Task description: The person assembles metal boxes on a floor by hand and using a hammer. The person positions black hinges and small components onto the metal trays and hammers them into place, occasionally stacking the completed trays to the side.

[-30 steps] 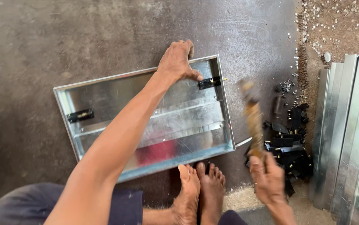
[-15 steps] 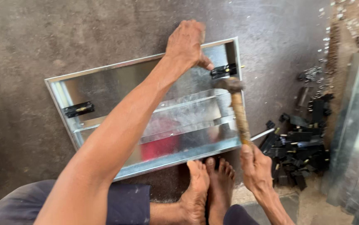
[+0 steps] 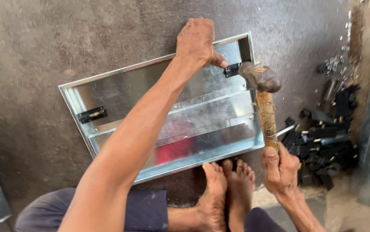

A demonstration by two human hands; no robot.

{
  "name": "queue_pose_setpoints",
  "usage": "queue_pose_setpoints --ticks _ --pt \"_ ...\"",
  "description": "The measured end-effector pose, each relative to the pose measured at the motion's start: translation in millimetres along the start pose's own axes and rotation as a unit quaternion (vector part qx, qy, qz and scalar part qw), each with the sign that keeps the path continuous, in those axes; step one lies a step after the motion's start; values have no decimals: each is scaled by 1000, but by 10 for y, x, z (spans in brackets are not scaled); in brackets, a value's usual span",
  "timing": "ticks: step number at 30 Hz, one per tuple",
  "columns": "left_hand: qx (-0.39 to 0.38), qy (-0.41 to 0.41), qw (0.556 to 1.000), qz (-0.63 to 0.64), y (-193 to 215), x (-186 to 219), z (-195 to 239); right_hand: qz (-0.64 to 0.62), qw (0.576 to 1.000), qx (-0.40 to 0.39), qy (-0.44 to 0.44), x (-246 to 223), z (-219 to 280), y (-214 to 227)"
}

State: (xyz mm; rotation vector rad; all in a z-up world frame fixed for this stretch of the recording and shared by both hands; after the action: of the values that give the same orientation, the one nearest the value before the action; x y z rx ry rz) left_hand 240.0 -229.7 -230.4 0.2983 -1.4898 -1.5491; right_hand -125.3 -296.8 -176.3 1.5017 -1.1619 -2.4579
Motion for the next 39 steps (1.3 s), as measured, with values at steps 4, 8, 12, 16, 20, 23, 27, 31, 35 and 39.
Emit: queue_pose_setpoints --ticks 4,8,12,16,20,23,27,31,35,39 --pt "-10 -7 1000 25 -56 67 -20 38 999 -26 -13 96 -14 -23" --pt "-59 24 998 19 -159 -35 -4 39 996 -46 -62 238 8 -60" --pt "-57 20 998 26 -207 -33 -9 5 1000 -9 -16 73 34 99" --pt "-17 7 997 75 -120 -45 -52 -53 996 11 74 -221 37 217" --pt "-23 30 997 67 -168 -89 -59 -58 994 -1 94 -214 48 112" --pt "-33 32 997 62 -184 -94 -43 -25 998 -31 46 -13 4 -107" --pt "-51 39 997 46 -166 -59 -35 54 996 -61 -47 259 10 -169" --pt "4 12 997 75 -74 -48 16 -6 1000 -12 22 157 66 4" --pt "29 -16 995 94 -87 -6 75 8 993 14 120 5 73 49" --pt "17 -10 996 82 -38 18 136 83 986 -65 -130 362 66 -88"
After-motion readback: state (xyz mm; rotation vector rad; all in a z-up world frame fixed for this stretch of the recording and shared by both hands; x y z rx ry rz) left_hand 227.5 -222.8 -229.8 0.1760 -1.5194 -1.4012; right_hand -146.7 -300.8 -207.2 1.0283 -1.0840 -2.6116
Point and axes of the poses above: each hand's wrist, its own z-axis away from the middle knuckle, its own y-axis out of the back of the hand, x = y × z, the point moved 9 cm from there along -z, towards the middle knuckle, and after that the axes turned 5 degrees about -z, right-handed, at the moved point
